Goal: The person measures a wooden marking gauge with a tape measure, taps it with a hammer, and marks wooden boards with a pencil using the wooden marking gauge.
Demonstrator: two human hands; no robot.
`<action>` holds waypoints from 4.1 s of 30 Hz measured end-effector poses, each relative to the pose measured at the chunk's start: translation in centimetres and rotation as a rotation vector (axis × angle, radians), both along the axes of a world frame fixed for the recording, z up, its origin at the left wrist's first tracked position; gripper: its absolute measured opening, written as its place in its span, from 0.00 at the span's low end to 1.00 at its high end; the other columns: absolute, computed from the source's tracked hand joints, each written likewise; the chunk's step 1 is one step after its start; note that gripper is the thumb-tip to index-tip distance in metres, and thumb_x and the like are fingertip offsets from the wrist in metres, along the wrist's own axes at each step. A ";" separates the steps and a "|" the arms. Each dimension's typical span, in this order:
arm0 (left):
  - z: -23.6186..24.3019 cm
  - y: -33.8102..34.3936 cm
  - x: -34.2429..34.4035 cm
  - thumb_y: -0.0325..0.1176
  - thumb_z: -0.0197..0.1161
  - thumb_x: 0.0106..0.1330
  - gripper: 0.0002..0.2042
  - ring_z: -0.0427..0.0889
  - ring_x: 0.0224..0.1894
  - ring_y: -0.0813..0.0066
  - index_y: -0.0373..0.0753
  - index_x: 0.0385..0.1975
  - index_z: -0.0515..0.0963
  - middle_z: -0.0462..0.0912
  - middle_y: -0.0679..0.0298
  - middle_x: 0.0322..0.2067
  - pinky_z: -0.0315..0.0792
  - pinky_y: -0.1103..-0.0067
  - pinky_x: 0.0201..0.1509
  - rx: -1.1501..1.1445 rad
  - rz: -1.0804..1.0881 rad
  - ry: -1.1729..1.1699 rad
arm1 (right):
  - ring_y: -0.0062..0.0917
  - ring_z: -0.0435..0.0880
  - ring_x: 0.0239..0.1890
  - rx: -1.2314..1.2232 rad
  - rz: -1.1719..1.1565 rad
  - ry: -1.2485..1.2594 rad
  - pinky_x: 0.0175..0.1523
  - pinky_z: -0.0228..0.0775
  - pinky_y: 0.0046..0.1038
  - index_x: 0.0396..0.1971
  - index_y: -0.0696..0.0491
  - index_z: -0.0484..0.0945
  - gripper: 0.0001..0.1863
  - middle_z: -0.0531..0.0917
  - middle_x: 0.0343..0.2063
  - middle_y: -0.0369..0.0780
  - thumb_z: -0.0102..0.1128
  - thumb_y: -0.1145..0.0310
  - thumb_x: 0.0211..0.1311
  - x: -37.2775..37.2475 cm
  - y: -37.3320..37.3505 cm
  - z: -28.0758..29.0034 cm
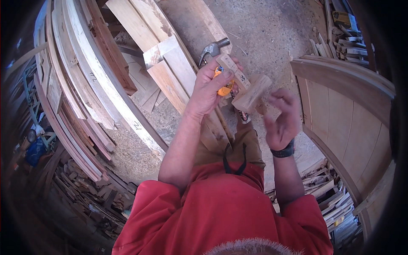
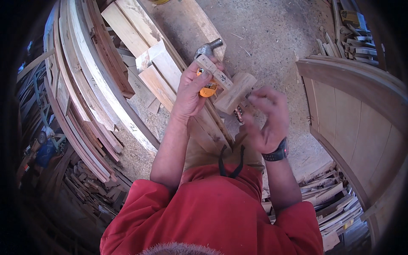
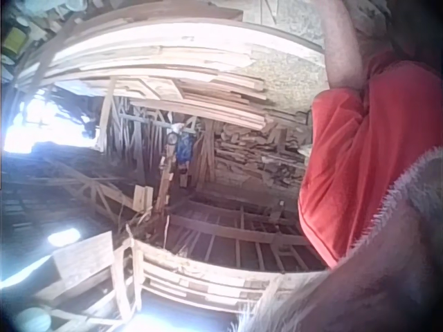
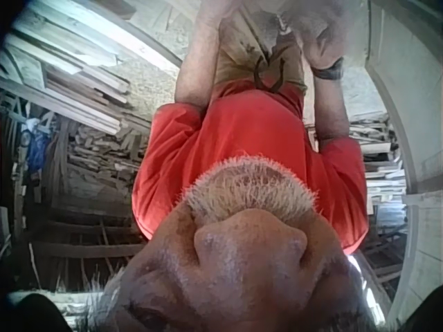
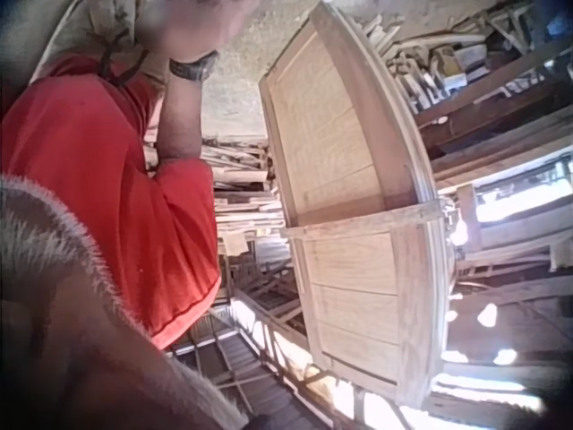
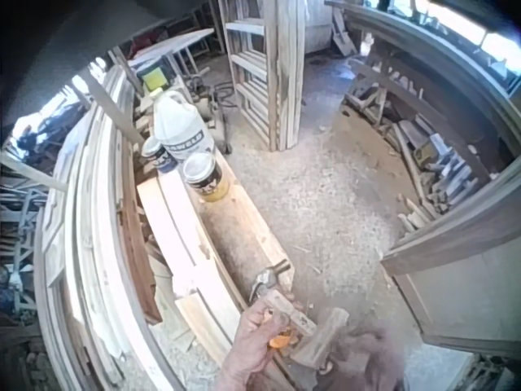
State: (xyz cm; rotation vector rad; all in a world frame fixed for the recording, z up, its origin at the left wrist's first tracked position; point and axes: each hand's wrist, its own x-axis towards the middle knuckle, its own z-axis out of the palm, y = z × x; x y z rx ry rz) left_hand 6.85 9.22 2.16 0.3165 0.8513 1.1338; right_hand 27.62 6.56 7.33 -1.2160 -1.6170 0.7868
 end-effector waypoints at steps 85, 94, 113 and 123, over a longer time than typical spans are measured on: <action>-0.1 -1.0 1.6 0.32 0.60 0.76 0.17 0.85 0.50 0.76 0.32 0.60 0.75 0.84 0.61 0.50 0.79 0.76 0.57 0.015 -0.033 -0.108 | 0.14 0.84 0.36 -0.648 0.184 0.312 0.43 0.77 0.20 0.44 0.61 0.87 0.09 0.89 0.34 0.37 0.68 0.74 0.67 -2.4 7.5 -1.2; 0.2 -1.0 1.2 0.33 0.59 0.76 0.16 0.85 0.48 0.76 0.32 0.58 0.77 0.86 0.62 0.46 0.79 0.76 0.56 -0.040 -0.049 -0.125 | 0.23 0.89 0.32 -0.443 0.199 0.001 0.40 0.79 0.25 0.39 0.60 0.87 0.09 0.90 0.30 0.43 0.69 0.72 0.62 -3.0 8.7 -0.7; -0.4 -0.8 0.5 0.34 0.60 0.77 0.13 0.83 0.46 0.83 0.33 0.52 0.82 0.87 0.66 0.44 0.76 0.81 0.53 0.010 -0.127 0.126 | 0.32 0.89 0.27 -0.306 0.285 -0.185 0.34 0.77 0.29 0.34 0.56 0.88 0.06 0.87 0.24 0.44 0.68 0.70 0.62 -2.9 9.3 -1.8; 0.0 -0.8 0.4 0.36 0.60 0.77 0.15 0.83 0.48 0.78 0.32 0.55 0.81 0.87 0.63 0.44 0.76 0.78 0.55 -0.008 -0.065 0.078 | 0.18 0.88 0.42 -0.642 0.262 0.350 0.49 0.79 0.23 0.44 0.61 0.87 0.09 0.91 0.39 0.40 0.64 0.74 0.70 -2.2 8.2 -2.4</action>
